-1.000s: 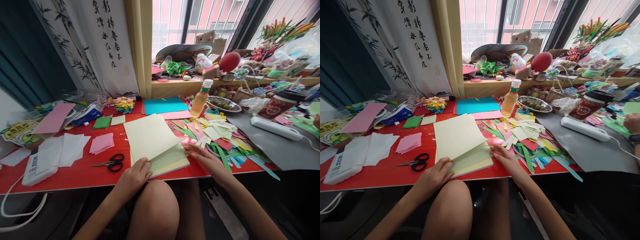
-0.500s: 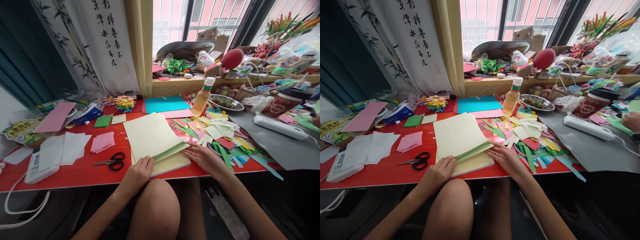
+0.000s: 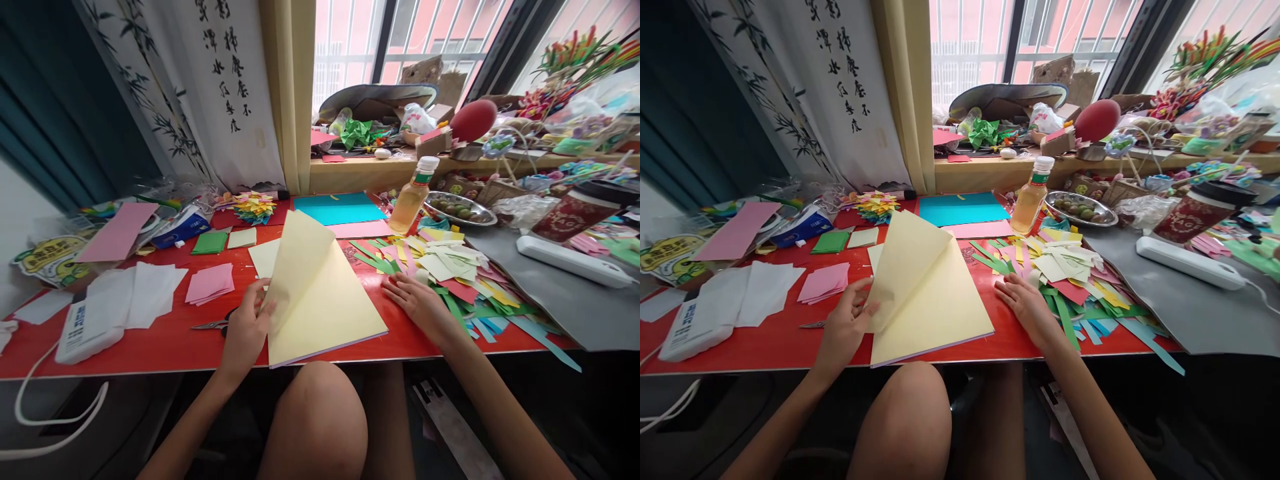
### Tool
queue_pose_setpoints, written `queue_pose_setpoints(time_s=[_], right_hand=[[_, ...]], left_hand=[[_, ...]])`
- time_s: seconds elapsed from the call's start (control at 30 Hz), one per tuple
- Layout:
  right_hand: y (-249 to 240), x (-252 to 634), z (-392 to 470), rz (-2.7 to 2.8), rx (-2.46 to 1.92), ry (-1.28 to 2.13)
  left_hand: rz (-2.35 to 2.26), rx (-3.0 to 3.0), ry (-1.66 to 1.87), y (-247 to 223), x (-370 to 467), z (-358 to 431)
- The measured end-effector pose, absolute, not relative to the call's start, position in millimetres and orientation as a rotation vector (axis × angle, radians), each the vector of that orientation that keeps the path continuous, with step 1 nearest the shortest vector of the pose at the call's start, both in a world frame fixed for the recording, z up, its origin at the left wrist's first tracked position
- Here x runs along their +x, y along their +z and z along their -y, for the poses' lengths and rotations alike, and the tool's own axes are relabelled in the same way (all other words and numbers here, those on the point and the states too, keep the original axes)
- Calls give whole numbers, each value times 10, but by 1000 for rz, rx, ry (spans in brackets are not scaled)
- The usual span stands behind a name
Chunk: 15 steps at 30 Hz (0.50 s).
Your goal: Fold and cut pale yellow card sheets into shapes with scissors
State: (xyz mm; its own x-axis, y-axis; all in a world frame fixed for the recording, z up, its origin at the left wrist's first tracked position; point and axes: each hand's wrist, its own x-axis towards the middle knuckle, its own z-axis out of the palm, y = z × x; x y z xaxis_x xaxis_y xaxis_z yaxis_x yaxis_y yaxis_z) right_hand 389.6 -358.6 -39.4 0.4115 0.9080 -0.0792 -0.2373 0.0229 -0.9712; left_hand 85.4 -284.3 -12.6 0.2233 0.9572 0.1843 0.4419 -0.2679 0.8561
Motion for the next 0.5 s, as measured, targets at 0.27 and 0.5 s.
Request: queue_pose_setpoints(time_s=[0.27, 0.5], right_hand=[[-229, 3772, 3713, 812, -1209, 1320], [-130, 3121, 3739, 772, -1122, 1601]], left_hand=[[-1085, 1514, 920, -216, 788, 2794], [-935, 2354, 541, -116, 890, 2937]])
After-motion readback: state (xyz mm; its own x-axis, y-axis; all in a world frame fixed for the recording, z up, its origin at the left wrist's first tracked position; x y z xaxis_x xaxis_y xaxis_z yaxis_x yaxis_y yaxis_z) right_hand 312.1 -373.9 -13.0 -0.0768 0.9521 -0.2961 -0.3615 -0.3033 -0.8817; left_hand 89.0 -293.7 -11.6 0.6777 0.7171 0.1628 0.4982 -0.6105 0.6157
